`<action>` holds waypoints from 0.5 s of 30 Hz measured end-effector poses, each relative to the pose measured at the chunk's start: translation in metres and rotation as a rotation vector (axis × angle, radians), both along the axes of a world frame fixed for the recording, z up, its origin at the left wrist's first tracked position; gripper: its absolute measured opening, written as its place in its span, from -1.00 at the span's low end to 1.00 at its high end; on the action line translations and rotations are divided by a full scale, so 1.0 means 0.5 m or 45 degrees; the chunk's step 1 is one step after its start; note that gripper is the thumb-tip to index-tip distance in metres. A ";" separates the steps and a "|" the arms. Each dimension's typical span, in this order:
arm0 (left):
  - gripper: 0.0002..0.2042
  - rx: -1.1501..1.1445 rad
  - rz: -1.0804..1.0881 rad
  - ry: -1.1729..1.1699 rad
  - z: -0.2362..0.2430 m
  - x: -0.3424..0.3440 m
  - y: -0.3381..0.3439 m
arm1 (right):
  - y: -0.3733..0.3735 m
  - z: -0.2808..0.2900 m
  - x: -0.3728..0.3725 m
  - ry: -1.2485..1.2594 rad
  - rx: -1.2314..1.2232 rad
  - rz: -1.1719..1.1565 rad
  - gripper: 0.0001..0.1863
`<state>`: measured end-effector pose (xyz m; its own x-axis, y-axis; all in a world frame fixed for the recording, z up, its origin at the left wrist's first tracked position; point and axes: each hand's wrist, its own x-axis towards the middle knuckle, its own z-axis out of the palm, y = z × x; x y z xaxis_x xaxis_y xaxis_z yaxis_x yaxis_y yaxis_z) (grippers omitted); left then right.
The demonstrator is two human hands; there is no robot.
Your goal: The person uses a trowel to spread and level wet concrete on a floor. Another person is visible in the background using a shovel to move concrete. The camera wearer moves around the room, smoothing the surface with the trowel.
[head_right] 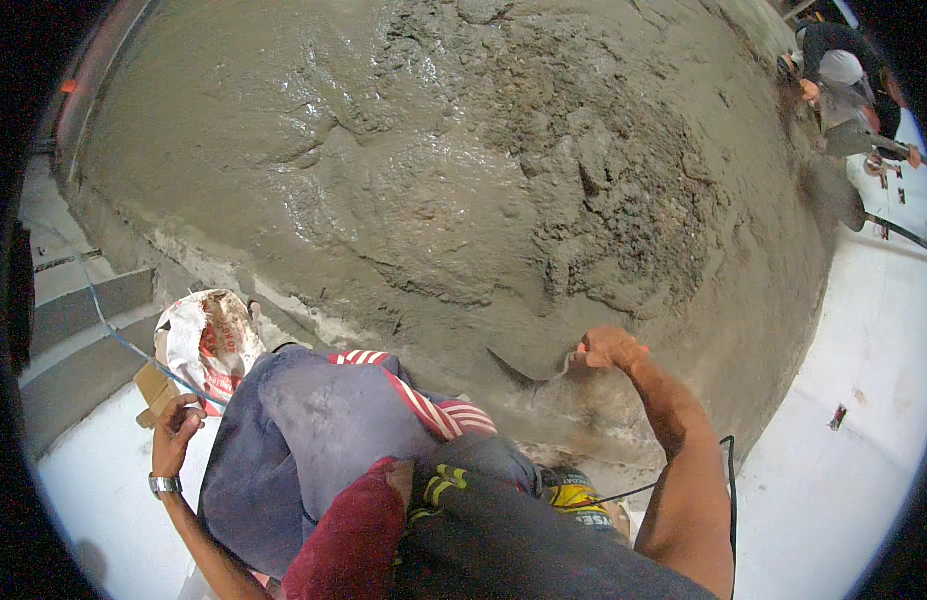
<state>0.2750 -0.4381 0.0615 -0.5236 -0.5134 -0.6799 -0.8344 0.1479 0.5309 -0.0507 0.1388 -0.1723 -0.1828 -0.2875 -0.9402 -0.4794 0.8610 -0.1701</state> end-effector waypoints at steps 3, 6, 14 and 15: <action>-0.62 0.000 0.008 0.011 -0.004 0.005 -0.005 | 0.020 -0.010 0.007 0.081 -0.096 0.261 -0.55; -0.62 0.001 0.012 0.026 -0.005 -0.008 -0.007 | 0.012 -0.099 0.043 0.132 -0.120 0.568 -0.55; -0.60 0.015 0.006 0.012 -0.004 0.003 -0.002 | -0.004 -0.016 -0.031 0.428 -0.286 0.403 -0.65; -0.60 0.018 0.003 0.011 -0.003 0.000 -0.003 | 0.016 -0.027 -0.023 0.426 -0.336 0.532 -0.65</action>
<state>0.2751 -0.4395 0.0598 -0.5285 -0.5050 -0.6824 -0.8300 0.1384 0.5403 -0.0623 0.1470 -0.1859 -0.2780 -0.6151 -0.7378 -0.8328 0.5371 -0.1340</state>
